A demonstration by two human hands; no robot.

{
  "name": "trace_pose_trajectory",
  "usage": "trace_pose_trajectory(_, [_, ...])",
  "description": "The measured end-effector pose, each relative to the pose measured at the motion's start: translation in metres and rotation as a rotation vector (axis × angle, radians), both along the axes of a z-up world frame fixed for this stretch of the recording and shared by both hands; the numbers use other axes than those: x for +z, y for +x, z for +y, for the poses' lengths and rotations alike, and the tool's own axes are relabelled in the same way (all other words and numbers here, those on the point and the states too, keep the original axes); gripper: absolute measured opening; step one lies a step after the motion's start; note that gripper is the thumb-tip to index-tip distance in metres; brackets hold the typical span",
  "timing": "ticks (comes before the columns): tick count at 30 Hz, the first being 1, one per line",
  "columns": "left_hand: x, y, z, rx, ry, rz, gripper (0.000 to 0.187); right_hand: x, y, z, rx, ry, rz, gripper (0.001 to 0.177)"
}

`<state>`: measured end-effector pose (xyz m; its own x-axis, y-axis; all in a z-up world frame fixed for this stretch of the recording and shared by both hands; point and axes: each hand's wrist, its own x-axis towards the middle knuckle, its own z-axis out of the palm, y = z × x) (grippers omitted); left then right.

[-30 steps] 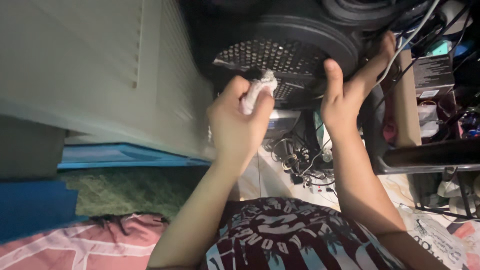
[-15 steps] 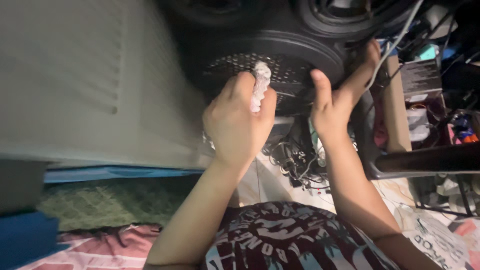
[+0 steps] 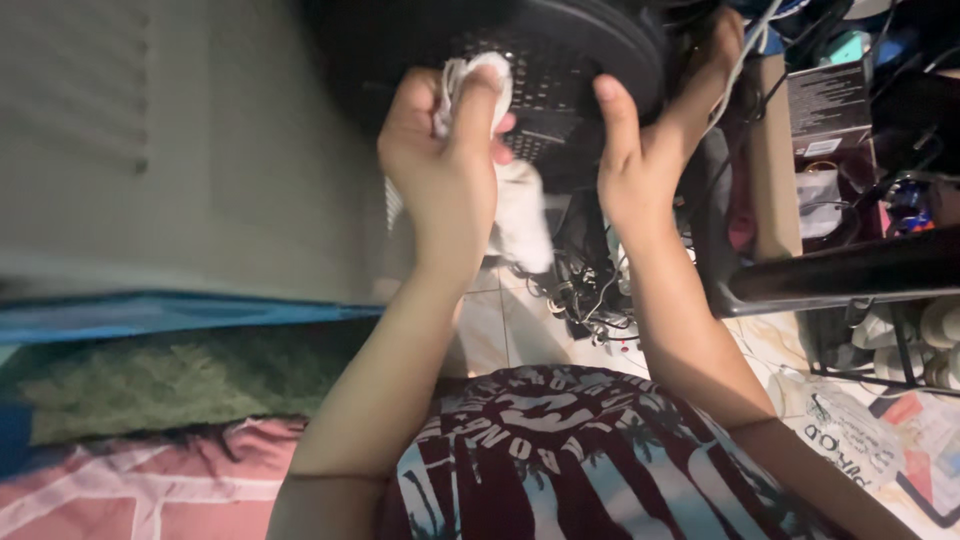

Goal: The person cleans a black speaker using a white cloth and a cotton swab. They wipe the speaker grille and use the swab to clean small crevices. The person is sitting on the floor during the task.

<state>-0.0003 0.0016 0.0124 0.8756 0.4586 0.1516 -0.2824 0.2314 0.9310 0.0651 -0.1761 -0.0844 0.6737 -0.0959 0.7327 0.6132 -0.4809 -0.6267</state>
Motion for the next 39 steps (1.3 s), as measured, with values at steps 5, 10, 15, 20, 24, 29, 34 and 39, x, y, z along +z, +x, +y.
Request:
trace_pose_trajectory(5, [-0.009, 0.006, 0.014, -0.397, -0.722, 0.077, 0.013, -0.002, 0.0, -0.001, 0.003, -0.017, -0.031, 0.085])
trace_pose_trajectory(10, [-0.012, 0.002, 0.032, -0.523, -0.804, 0.179, 0.017, 0.002, -0.007, -0.002, 0.034, -0.008, -0.015, 0.088])
trace_pose_trajectory(15, [-0.008, -0.031, 0.032, -0.266, -0.319, 0.116, 0.017, 0.002, -0.01, 0.0, 0.003, -0.025, -0.014, 0.09])
trace_pose_trajectory(20, [0.006, -0.052, 0.033, 0.113, 0.492, -0.076, 0.019, 0.004, -0.008, 0.002, -0.005, -0.013, -0.005, 0.09])
trace_pose_trajectory(24, [0.013, -0.046, 0.032, 0.273, 0.857, -0.183, 0.017, 0.005, -0.011, 0.003, -0.015, -0.024, 0.001, 0.089])
trace_pose_trajectory(29, [0.015, -0.033, 0.03, 0.345, 0.951, -0.222, 0.016, 0.005, -0.01, 0.001, 0.009, -0.015, -0.001, 0.087])
trace_pose_trajectory(34, [0.014, -0.029, 0.029, 0.37, 1.093, -0.205, 0.018, 0.003, -0.007, 0.002, 0.045, 0.025, -0.005, 0.088])
trace_pose_trajectory(39, [0.016, -0.025, 0.029, 0.37, 1.162, -0.248, 0.017, 0.002, -0.004, 0.001, 0.01, -0.015, -0.014, 0.088])
